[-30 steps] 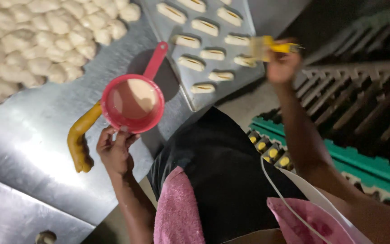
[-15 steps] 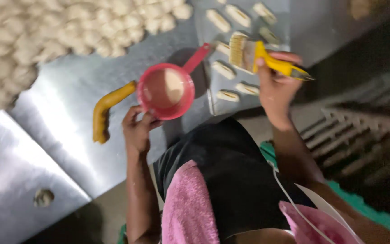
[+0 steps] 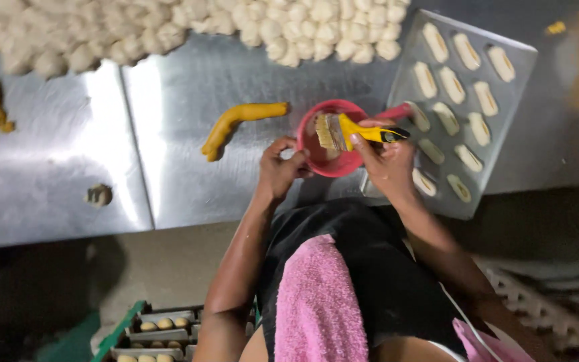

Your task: The recorder is preparing small pastries by portioning dough, adding a yellow filling, rolling them into logs, scoring the tops with a blade, and then glazing them with a brush.

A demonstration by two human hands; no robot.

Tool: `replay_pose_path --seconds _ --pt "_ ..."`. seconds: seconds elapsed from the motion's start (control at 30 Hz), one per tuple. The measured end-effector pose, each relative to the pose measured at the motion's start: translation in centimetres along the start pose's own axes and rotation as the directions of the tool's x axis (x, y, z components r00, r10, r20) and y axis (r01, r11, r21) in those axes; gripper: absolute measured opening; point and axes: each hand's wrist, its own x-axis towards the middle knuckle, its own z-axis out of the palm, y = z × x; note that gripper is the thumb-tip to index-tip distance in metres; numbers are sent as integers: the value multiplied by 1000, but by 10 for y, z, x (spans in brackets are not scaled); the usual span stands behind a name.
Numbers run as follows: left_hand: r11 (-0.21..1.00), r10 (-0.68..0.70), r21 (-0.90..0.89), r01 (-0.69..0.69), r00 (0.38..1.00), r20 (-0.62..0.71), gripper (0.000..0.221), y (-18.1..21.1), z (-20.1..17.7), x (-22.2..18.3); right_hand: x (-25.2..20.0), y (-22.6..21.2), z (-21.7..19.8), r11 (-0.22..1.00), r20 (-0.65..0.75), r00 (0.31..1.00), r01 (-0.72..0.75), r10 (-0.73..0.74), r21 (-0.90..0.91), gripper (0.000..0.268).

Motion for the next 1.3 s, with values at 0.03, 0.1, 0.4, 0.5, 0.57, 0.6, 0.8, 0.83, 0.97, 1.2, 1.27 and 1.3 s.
replay_pose_path --seconds 0.03,0.1,0.4,0.5,0.57,0.6,0.8,0.83,0.97,1.2,1.27,1.3 --pt "999 5 -43 -4 1000 30 7 5 2 -4 2 1 4 1000 62 998 -20 20 -11 25" --pt "996 6 -90 -6 1000 -1 7 7 -5 -9 3 -5 7 999 122 992 -14 9 47 25" --pt "960 119 -218 -173 963 -243 1 63 -45 -33 5 -68 -3 995 45 995 85 -87 53 24" --pt "938 201 -186 -291 897 -393 2 78 -76 -40 4 -66 -11 995 0 998 67 -67 74 22" --pt "922 251 -153 -356 849 -464 3 87 -101 -43 2 -62 -16 994 -15 998 64 -63 92 23" --pt "904 310 -93 -418 789 -530 3 92 -114 -45 0 -59 -18 996 -31 999 35 -33 79 22" --pt "829 413 13 -558 598 -687 7 106 -186 -49 -14 -36 -33 999 -119 993 -8 14 49 21" --pt "814 469 97 -573 549 -692 7 107 -195 -47 -16 -31 -38 997 -130 991 -10 20 70 22" --pt "640 764 622 -451 459 -454 20 116 -199 -51 -30 -3 -58 998 -265 964 3 -21 -68 21" --pt "855 350 -126 -504 738 -577 9 125 -122 -11 -53 2 -79 996 -291 953 -94 86 -12 16" --pt "881 325 -147 -449 802 -501 8 112 -109 10 -57 4 -86 995 -286 953 -100 100 13 16" --pt "887 256 -233 -398 845 -469 8 106 -99 21 -59 5 -90 996 -272 958 -94 87 -12 16"
